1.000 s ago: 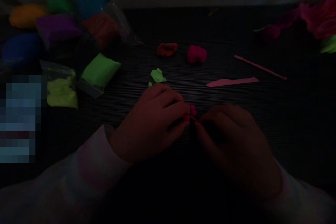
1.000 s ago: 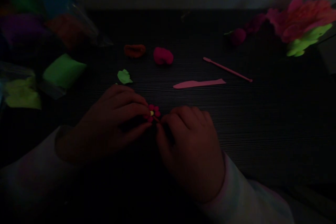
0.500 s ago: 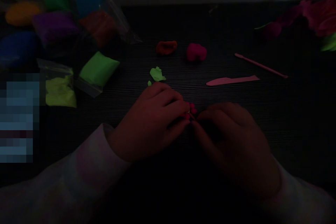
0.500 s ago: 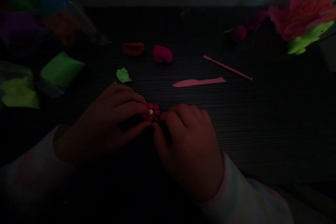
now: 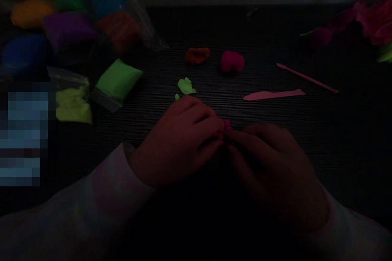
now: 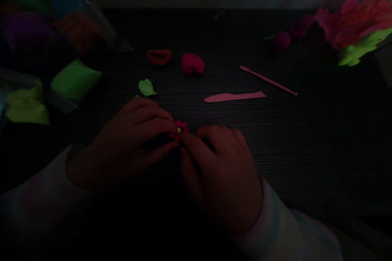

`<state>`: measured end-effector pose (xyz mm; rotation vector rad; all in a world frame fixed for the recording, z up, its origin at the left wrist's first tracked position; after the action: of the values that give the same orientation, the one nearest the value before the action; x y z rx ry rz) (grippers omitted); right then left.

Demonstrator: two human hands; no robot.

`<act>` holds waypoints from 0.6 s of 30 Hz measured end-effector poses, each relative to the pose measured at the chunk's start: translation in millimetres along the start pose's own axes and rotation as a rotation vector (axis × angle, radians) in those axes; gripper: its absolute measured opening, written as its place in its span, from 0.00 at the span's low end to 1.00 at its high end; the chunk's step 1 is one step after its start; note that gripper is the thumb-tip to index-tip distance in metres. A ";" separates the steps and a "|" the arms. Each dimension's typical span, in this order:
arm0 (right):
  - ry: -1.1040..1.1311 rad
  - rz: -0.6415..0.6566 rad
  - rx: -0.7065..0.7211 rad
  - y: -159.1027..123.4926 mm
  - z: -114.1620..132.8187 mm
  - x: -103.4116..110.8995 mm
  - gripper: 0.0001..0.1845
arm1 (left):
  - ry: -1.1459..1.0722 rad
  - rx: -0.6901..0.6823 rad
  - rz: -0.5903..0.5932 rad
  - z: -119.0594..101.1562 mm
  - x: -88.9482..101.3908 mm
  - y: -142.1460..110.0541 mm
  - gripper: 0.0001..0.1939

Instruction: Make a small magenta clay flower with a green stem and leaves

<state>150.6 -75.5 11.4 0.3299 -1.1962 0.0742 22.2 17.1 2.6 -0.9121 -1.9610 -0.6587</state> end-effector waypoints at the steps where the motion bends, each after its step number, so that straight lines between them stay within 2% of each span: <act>1: 0.000 0.003 -0.001 0.0 -0.1 -0.2 0.12 | 0.000 0.000 0.000 0.0 0.0 -0.2 0.08; 11: -0.008 0.000 0.013 0.1 -0.2 -0.5 0.11 | 0.005 -0.004 -0.009 -0.3 -1.0 -0.6 0.08; 18: 0.070 -0.086 -0.105 0.5 -5.6 1.4 0.10 | -0.001 0.011 0.010 -1.0 0.1 -0.6 0.09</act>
<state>156.1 -73.6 11.0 0.2838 -1.1112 -0.0508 22.2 16.1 3.1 -0.9148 -1.9580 -0.6413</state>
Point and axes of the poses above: each hand's wrist, its own y-axis towards the middle knuckle, its own x-axis out of the back of the hand, z = x × y, the point moved 2 cm from there along y, towards the middle knuckle, and after that the axes turned 12 degrees about x, right-handed, at the moved point
